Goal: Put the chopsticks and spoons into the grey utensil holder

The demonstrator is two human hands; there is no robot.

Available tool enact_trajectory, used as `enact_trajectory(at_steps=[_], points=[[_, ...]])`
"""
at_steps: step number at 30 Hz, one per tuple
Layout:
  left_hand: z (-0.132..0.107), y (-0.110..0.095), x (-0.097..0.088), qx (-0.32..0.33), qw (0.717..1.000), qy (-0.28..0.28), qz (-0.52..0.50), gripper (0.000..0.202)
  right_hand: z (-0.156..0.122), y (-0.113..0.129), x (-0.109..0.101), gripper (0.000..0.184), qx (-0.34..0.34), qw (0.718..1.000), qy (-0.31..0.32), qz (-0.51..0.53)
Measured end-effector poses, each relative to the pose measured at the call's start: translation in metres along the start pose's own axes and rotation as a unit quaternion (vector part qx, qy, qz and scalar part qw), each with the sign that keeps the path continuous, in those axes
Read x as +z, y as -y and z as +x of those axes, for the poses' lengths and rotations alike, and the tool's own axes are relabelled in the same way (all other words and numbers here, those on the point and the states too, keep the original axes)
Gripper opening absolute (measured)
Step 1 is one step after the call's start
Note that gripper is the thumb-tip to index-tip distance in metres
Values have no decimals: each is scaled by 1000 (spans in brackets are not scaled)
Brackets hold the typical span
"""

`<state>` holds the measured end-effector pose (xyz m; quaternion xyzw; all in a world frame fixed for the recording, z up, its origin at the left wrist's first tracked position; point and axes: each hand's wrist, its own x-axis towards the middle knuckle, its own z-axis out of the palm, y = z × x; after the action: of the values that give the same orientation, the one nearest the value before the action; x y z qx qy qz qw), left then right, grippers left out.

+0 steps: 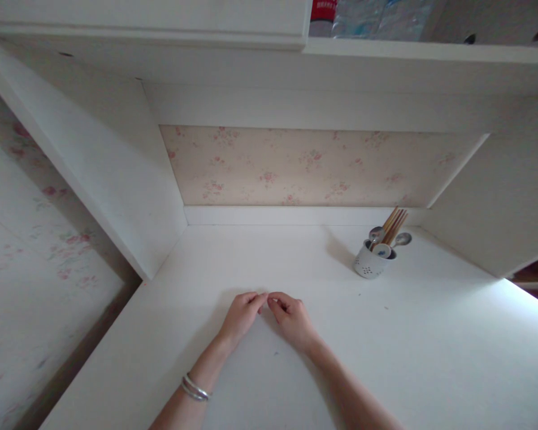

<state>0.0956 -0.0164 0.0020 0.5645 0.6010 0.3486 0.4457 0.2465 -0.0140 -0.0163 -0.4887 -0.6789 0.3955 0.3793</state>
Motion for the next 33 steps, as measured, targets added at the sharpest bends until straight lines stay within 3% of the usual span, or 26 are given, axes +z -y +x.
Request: enact_trajectory(at_steps=[33], points=[[0, 0, 0, 10, 1000, 3, 7, 45, -1, 2, -1, 30, 3, 1000, -3, -2]])
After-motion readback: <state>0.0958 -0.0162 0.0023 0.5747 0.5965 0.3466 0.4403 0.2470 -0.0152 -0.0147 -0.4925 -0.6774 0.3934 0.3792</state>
